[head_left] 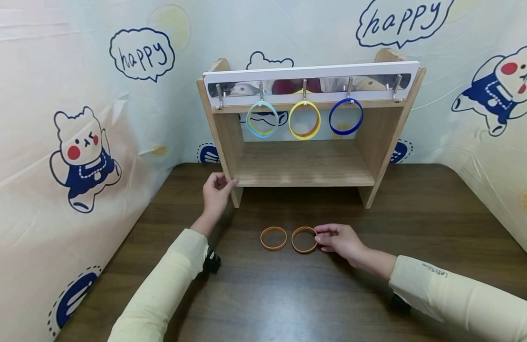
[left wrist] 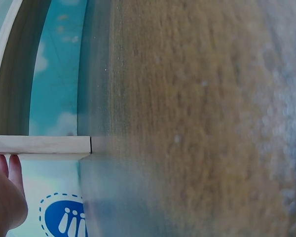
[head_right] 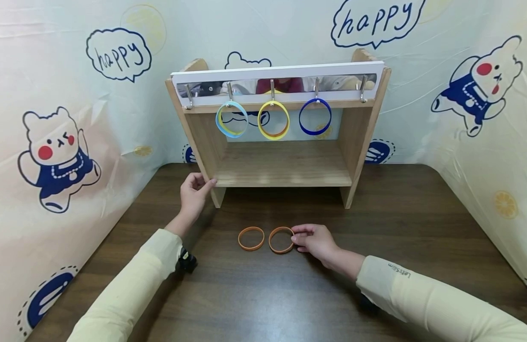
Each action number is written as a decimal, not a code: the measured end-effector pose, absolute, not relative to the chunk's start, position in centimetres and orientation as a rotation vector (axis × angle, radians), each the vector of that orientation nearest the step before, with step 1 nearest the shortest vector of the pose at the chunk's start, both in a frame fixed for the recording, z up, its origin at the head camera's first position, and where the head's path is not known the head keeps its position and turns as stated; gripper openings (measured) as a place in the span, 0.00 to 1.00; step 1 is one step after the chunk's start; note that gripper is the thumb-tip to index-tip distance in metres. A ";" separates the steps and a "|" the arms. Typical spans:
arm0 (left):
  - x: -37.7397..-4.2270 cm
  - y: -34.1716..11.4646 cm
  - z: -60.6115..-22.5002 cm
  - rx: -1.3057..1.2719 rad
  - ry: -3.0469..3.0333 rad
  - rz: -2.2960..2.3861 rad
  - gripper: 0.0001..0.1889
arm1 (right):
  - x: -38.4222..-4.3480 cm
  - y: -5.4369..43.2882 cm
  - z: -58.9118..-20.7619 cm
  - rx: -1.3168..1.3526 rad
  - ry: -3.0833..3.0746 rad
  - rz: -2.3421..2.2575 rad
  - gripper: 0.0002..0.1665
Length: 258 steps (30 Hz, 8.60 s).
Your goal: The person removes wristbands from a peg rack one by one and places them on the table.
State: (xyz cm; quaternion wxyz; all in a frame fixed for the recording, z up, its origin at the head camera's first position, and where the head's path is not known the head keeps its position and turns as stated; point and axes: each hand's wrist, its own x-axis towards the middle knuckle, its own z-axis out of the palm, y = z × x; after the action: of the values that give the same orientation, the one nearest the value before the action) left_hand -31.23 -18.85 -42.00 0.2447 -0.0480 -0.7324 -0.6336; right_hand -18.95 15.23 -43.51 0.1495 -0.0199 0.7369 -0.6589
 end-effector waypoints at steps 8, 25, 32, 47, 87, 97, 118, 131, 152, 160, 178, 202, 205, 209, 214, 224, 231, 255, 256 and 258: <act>-31.3 -18.9 -42.1 -0.143 -1.984 -1.724 0.17 | -19.0 15.1 -43.2 -0.023 2.130 -1.875 0.20; -31.2 -18.9 -42.1 -0.126 -2.004 -1.735 0.18 | -18.9 15.0 -43.0 -0.033 2.171 -1.849 0.19; -31.2 -18.8 -42.0 -0.126 -1.994 -1.741 0.18 | -18.8 15.0 -42.8 -0.044 2.171 -1.838 0.19; -29.2 -18.1 -39.6 -0.137 -2.037 -1.721 0.16 | -19.7 15.8 -41.3 -0.114 2.250 -1.852 0.22; -31.1 -18.8 -41.9 -0.115 -2.009 -1.737 0.16 | -22.8 18.8 -31.7 -0.193 2.249 -2.286 0.23; -31.2 -18.8 -42.1 -0.131 -1.984 -1.742 0.16 | -23.6 19.6 -30.0 -0.262 2.298 -2.402 0.20; -29.0 -17.9 -39.7 -0.145 -2.018 -1.742 0.15 | -24.9 20.0 -26.6 -0.300 2.123 -2.757 0.20; -31.1 -18.8 -42.0 -0.115 -1.987 -1.755 0.17 | -25.7 19.7 -25.5 -0.368 2.119 -2.742 0.20; -29.7 -18.2 -40.3 -0.146 -2.015 -1.751 0.16 | -25.7 19.5 -25.4 -0.374 2.070 -2.785 0.18; -31.1 -18.8 -41.9 -0.135 -2.004 -1.751 0.17 | -25.5 19.6 -25.3 -0.346 2.015 -2.821 0.19; -31.1 -18.9 -41.9 -0.143 -2.025 -1.714 0.17 | -25.3 19.4 -24.7 -0.272 1.799 -2.940 0.19; -31.1 -18.9 -42.0 -0.150 -2.026 -1.709 0.17 | -25.0 19.1 -23.7 -0.311 1.543 -3.148 0.20; -31.1 -19.0 -42.0 -0.153 -2.032 -1.703 0.17 | -24.8 19.1 -23.5 -0.317 1.544 -3.148 0.20; -31.1 -19.0 -42.0 -0.158 -2.031 -1.705 0.17 | -24.5 19.1 -23.3 -0.306 1.551 -3.134 0.20; -31.1 -19.0 -42.0 -0.147 -2.038 -1.705 0.19 | -24.1 19.2 -22.9 -0.314 1.521 -3.132 0.22; -31.1 -19.0 -41.9 -0.133 -2.045 -1.717 0.19 | -22.9 19.6 -22.6 -0.286 1.572 -3.090 0.24; -31.0 -18.9 -41.9 -0.148 -2.034 -1.712 0.17 | -22.1 19.6 -22.9 -0.307 1.617 -3.046 0.27; -28.5 -18.0 -39.2 -0.163 -2.070 -1.719 0.16 | -20.6 19.9 -26.1 -0.364 1.688 -2.916 0.22; -28.5 -18.0 -39.2 -0.164 -2.069 -1.719 0.16 | -20.6 20.0 -26.3 -0.353 1.693 -2.908 0.22; -28.5 -18.0 -39.2 -0.165 -2.066 -1.720 0.16 | -20.6 20.0 -26.6 -0.322 1.725 -2.885 0.23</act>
State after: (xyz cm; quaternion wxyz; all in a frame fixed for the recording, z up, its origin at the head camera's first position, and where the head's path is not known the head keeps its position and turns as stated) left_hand -28.52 -17.98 -39.16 0.2222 -0.0599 -0.7479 -0.6226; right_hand -20.56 20.00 -26.60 -0.1172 -0.0946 0.5072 -0.8486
